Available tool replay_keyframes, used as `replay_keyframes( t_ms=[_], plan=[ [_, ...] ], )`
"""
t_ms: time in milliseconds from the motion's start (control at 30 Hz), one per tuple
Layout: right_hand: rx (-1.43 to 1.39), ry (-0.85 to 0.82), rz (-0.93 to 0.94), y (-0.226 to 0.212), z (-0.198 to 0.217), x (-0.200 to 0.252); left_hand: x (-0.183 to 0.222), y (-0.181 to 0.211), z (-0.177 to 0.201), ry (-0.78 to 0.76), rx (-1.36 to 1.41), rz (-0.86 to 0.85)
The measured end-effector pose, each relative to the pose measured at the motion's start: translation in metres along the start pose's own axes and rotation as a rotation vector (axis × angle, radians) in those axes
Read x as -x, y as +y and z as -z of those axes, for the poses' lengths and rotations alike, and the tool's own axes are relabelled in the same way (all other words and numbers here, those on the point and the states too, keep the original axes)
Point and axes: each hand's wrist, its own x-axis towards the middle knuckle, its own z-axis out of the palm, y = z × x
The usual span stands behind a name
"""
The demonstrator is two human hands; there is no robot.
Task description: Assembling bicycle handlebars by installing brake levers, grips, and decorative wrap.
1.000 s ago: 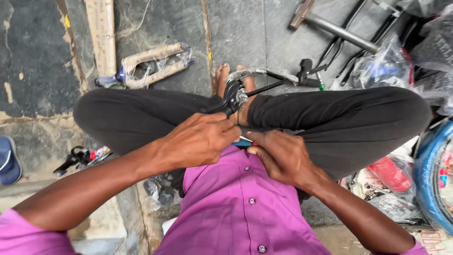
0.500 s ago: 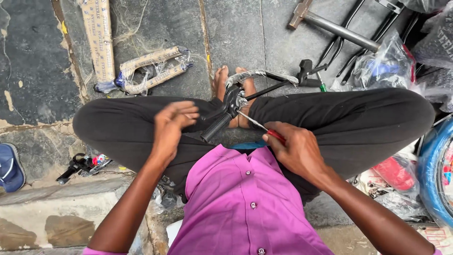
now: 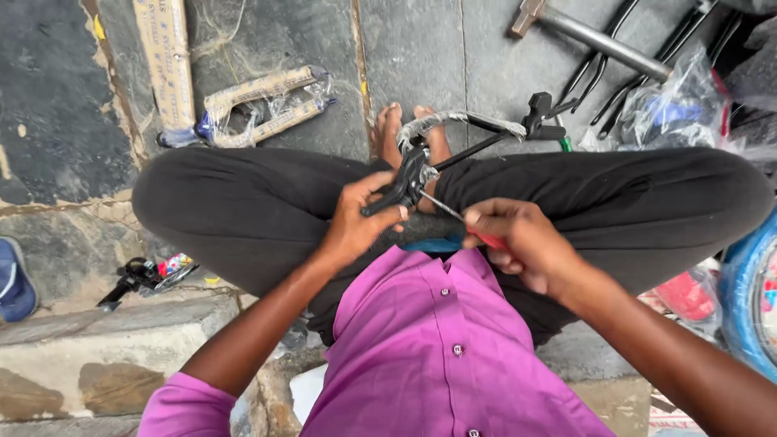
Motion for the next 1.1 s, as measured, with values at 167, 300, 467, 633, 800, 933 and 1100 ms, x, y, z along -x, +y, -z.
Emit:
replay_keyframes(
  t_ms=[167, 300, 467, 633, 800, 933, 1100],
  plan=[
    [1.668, 0.369, 1.224, 0.005, -0.016, 0.021, 0.004, 0.006, -0.009, 0.045, -0.004, 0.05],
    [1.097, 0.242, 0.719, -0.012, -0.004, 0.0, 0.001, 0.012, -0.009, 0.097, -0.041, 0.011],
    [1.578, 0.355, 1.132, 0.005, -0.025, 0.028, 0.009, 0.022, -0.017, 0.133, -0.119, 0.0],
    [1.36, 0.134, 0.936, 0.011, -0.001, 0.007, 0.008, 0.007, -0.013, 0.085, -0.09, -0.086],
    [0.654, 0.067, 0.474, 0.013, 0.019, -0.012, 0.007, 0.011, -0.014, 0.099, -0.099, -0.087],
    [0.999, 0.184, 0.58, 0.012, -0.005, 0.013, 0.012, 0.008, -0.015, 0.103, -0.13, -0.057],
    [1.479, 0.262, 0.975, 0.013, -0.018, 0.029, 0.011, 0.008, -0.016, 0.072, -0.151, -0.151]
  ],
)
